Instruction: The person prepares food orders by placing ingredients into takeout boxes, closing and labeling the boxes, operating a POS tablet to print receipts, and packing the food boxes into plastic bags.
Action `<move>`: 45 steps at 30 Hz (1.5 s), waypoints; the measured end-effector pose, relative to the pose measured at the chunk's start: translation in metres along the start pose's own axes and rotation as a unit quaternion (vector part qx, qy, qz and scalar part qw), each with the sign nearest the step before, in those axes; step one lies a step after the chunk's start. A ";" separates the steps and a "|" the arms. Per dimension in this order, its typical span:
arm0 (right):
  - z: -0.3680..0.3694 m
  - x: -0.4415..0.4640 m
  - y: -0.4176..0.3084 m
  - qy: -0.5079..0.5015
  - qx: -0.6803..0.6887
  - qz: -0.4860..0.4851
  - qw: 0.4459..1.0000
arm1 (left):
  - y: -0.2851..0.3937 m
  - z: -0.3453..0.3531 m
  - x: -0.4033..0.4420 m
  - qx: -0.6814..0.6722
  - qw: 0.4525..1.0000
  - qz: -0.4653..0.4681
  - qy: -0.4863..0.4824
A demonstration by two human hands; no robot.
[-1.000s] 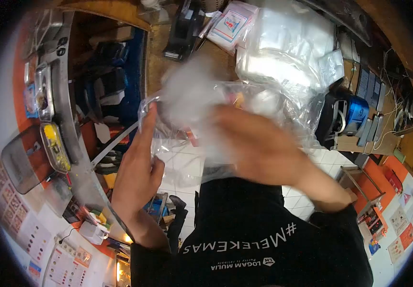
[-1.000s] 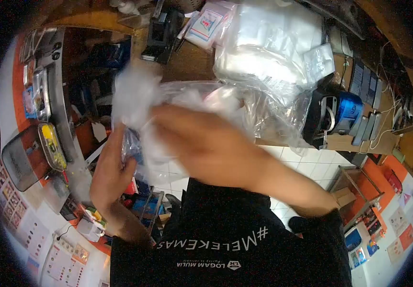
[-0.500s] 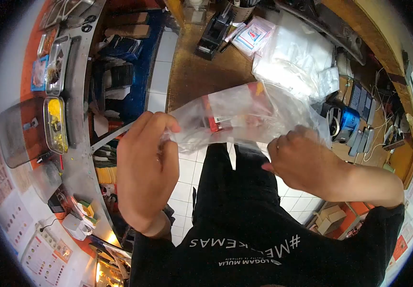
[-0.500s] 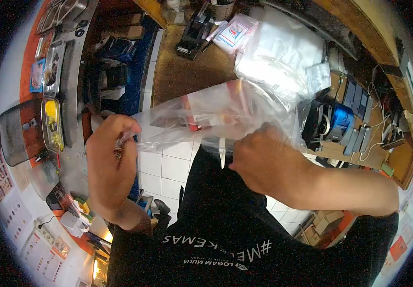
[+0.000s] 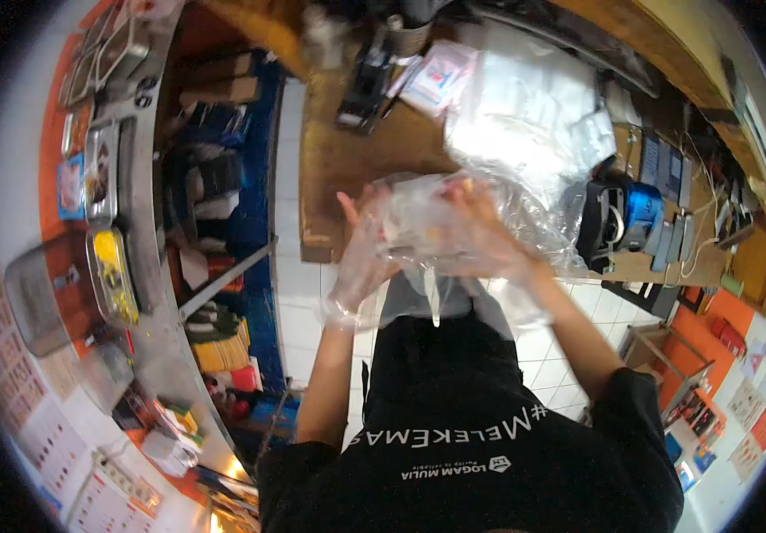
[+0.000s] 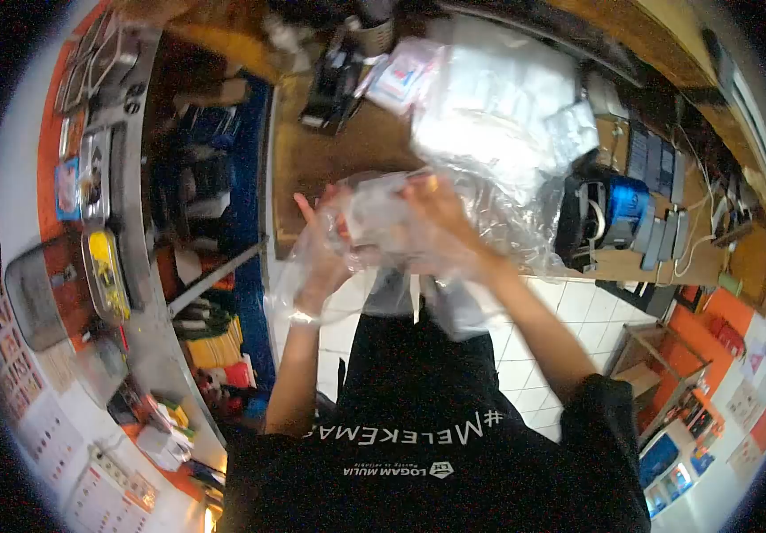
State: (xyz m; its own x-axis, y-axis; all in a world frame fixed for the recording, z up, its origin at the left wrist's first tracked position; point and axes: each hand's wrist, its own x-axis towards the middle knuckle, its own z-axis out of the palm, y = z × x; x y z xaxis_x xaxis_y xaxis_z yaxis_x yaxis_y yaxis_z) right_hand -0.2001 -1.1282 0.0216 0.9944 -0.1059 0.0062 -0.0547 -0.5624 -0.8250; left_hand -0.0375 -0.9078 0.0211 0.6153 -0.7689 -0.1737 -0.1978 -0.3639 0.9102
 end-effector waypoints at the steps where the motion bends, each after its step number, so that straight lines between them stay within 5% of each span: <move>1: 0.026 0.008 -0.006 0.043 -0.010 0.066 0.997 | -0.010 0.017 0.012 -0.065 0.998 -0.010 -0.007; 2: 0.038 0.015 -0.008 0.041 0.198 0.132 0.970 | -0.029 0.026 0.017 -0.069 0.997 0.005 -0.022; 4: 0.056 0.024 0.003 0.076 0.039 0.034 0.996 | -0.056 0.031 0.011 0.050 0.991 0.125 -0.025; 7: 0.061 0.036 -0.016 0.168 -0.046 -0.033 0.984 | 0.040 0.026 0.026 0.174 0.969 0.176 0.016; 9: 0.056 0.047 -0.032 0.036 -0.133 0.024 0.990 | 0.038 0.037 0.024 0.164 0.973 0.161 0.006; 11: 0.023 0.055 -0.088 0.136 0.049 0.079 0.986 | 0.024 0.048 0.023 0.155 0.982 0.108 0.005; 13: 0.034 0.048 -0.095 0.006 0.014 0.153 0.988 | 0.011 0.057 0.028 0.147 0.988 0.053 0.006; 15: 0.008 0.032 -0.100 -0.072 -0.131 0.024 0.989 | 0.013 0.064 0.038 0.141 0.990 0.029 0.006; 17: -0.050 0.024 -0.051 -0.195 0.071 -0.018 0.978 | 0.023 0.067 0.047 0.184 0.983 -0.009 0.019; 18: -0.086 0.010 -0.006 -0.142 0.031 0.028 0.989 | 0.029 0.067 0.046 0.205 0.978 -0.034 0.027; 19: -0.169 0.027 -0.003 -0.178 0.027 0.228 0.957 | 0.035 0.066 0.043 0.227 0.971 -0.060 0.034; 20: -0.201 0.025 0.034 0.145 0.038 0.205 0.967 | 0.040 0.065 0.040 0.249 0.964 -0.086 0.044; 22: -0.284 0.014 0.144 0.321 -0.154 0.271 0.894 | 0.030 0.067 0.042 0.210 0.974 -0.067 0.061; 24: -0.328 0.000 0.229 0.273 -0.315 0.279 0.865 | -0.015 0.086 0.019 0.123 0.981 -0.082 0.126; 26: -0.333 0.002 0.263 0.260 -0.328 0.293 0.860 | 0.010 0.085 0.017 0.036 0.987 -0.065 0.142; 30: -0.329 0.002 0.279 0.287 -0.336 0.291 0.848 | -0.063 0.091 0.010 0.031 0.977 -0.012 0.210; 34: -0.329 0.000 0.275 0.327 -0.331 0.283 0.839 | 0.073 0.079 0.043 0.215 0.925 0.123 0.287; 36: -0.330 -0.005 0.270 0.342 -0.328 0.286 0.833 | 0.095 0.058 0.040 0.320 0.939 0.106 0.062; 41: -0.320 -0.003 0.269 0.350 -0.345 0.303 0.816 | 0.059 0.035 0.033 0.168 0.985 0.020 -0.034; 43: -0.320 0.000 0.290 0.528 0.006 0.170 0.832 | 0.061 0.029 0.038 0.121 0.991 0.002 -0.052; 45: -0.333 -0.012 0.291 0.523 -0.025 0.222 0.823 | 0.067 0.027 0.028 0.103 0.989 -0.017 -0.109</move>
State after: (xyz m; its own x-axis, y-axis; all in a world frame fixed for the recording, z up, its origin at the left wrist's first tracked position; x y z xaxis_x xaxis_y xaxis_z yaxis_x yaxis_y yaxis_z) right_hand -0.2578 -1.5631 -0.0303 0.2557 -0.9425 0.2152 -0.4212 -0.3090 -0.8527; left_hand -0.0546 -0.9680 0.0674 0.4498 -0.8412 -0.3002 -0.3452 -0.4738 0.8102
